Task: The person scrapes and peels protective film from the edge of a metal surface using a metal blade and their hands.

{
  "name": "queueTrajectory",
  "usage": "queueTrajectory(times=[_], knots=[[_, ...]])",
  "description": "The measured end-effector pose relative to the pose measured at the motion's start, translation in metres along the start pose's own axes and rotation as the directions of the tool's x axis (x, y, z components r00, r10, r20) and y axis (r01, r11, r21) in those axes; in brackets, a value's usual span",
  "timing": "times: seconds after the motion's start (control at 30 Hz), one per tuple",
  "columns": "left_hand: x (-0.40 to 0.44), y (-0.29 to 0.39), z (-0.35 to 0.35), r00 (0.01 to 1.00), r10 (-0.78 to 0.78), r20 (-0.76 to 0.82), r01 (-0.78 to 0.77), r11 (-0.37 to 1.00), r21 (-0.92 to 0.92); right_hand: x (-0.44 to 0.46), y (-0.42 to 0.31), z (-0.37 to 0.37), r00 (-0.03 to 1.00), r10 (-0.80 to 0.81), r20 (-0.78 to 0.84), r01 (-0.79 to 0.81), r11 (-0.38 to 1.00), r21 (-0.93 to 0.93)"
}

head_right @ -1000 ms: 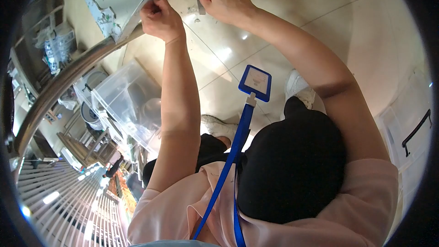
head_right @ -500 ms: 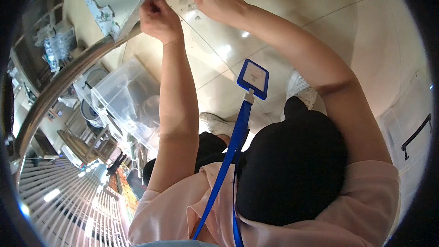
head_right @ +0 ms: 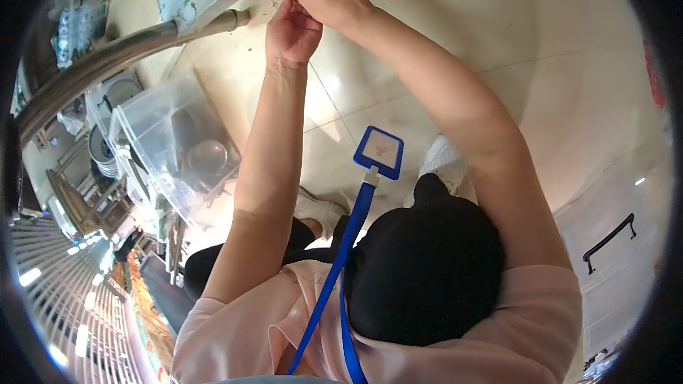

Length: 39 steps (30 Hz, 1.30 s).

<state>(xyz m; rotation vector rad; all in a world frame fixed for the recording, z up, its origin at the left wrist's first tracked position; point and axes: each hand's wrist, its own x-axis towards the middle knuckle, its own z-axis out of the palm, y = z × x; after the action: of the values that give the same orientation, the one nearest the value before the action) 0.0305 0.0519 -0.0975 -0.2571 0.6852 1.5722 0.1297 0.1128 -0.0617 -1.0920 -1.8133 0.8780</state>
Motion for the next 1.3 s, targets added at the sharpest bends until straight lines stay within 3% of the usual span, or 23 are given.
queueTrajectory(times=[0.1,0.3,0.4,0.5,0.6,0.7,0.8,1.0,1.1,1.2,1.3], knots=[[0.006,-0.004,0.002,1.0,0.003,-0.01,-0.004,1.0,-0.022,-0.001,0.001,0.006,0.998,-0.065,-0.015,0.063,0.995,-0.076],[0.008,-0.003,-0.002,0.997,-0.077,-0.022,0.072,0.982,-0.175,-0.001,0.003,0.016,0.999,-0.006,0.032,0.012,0.983,-0.185],[0.015,0.0,-0.005,0.991,-0.089,0.098,0.111,0.963,-0.244,-0.002,0.007,0.019,0.998,-0.062,0.009,0.062,0.98,-0.187],[0.012,-0.007,0.01,0.997,-0.008,-0.072,-0.003,0.988,-0.154,0.0,0.003,0.017,0.995,-0.1,-0.014,0.096,0.977,-0.192],[0.013,-0.009,0.009,0.995,0.008,-0.097,-0.028,0.979,-0.203,-0.002,-0.007,0.014,0.998,0.058,0.039,-0.049,0.982,-0.184],[0.015,-0.01,0.008,0.996,0.009,-0.09,-0.028,0.979,-0.204,-0.001,-0.008,0.014,0.998,0.056,0.039,-0.051,0.993,-0.107],[0.016,-0.013,0.008,0.997,-0.006,-0.073,-0.009,0.981,-0.196,-0.001,-0.006,0.015,1.0,-0.004,0.014,0.007,0.977,-0.214],[0.019,-0.015,0.002,1.0,-0.016,0.022,0.019,0.984,-0.18,-0.002,-0.01,0.017,0.998,0.063,0.002,-0.063,0.994,-0.095],[0.025,-0.013,-0.009,0.994,-0.043,0.102,0.06,0.983,-0.175,-0.001,-0.009,0.018,1.0,0.003,-0.011,-0.005,0.982,-0.187],[0.018,-0.016,0.005,0.997,-0.07,0.029,0.075,0.973,-0.218,-0.001,-0.005,0.02,0.995,-0.092,-0.041,0.082,0.976,-0.2],[0.019,-0.016,0.004,0.995,-0.058,0.083,0.076,0.967,-0.244,-0.001,-0.002,0.024,0.994,-0.102,-0.024,0.094,0.968,-0.231]])
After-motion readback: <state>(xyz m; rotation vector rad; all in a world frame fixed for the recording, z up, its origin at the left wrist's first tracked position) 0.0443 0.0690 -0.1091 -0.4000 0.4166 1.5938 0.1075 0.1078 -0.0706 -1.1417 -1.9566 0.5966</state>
